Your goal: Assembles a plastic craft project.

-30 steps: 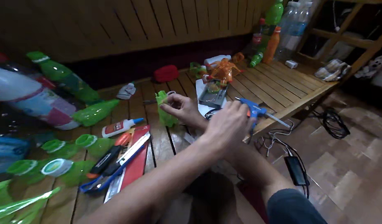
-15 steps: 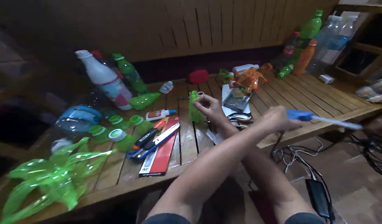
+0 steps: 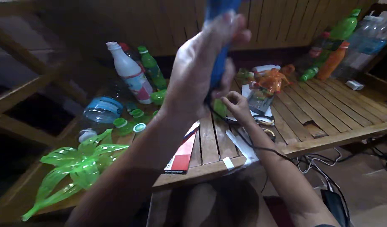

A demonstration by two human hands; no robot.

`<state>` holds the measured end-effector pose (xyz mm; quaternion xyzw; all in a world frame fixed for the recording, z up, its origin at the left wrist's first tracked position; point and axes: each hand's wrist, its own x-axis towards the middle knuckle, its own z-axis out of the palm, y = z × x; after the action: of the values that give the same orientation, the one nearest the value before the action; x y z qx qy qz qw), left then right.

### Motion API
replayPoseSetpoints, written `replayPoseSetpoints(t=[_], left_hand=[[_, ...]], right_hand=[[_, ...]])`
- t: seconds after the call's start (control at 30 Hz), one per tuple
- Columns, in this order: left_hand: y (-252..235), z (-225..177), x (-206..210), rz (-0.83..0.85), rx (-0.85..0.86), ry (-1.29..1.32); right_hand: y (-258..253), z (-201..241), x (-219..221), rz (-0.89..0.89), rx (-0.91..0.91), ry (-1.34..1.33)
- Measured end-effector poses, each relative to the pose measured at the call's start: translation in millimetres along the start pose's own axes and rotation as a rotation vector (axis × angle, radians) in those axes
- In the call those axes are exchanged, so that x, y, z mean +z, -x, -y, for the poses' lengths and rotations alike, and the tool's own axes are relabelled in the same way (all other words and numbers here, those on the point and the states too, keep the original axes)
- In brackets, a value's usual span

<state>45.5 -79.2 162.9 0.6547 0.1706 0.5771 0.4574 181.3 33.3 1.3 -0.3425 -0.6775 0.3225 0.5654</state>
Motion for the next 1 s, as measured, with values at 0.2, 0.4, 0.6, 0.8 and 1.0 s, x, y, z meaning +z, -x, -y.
replayPoseSetpoints(t=[0.2,0.4,0.6,0.8,1.0], left_hand=[[27.0,56.5,-60.8,-0.117,-0.104,-0.167],[44.4,105.4,-78.7,-0.212,-0.092,-0.322],[67.2,108.8,-69.1,-0.172,-0.135,-0.41],[69.3,112.3,-63.3,-0.244,-0.18,-0.384],[69.9,112.0,-60.4,-0.278,-0.232,-0.358]], right_hand=[[-8.5,8.3,-2.2,0.016,0.115,0.014],[-6.5,2.1,-4.1,-0.004,0.057,0.044],[2.4,7.8,-9.0,-0.047,0.0,0.029],[-0.7,7.0,-7.0,-0.079,-0.026,0.007],[-0.1,6.8,-5.8,-0.072,-0.013,0.006]])
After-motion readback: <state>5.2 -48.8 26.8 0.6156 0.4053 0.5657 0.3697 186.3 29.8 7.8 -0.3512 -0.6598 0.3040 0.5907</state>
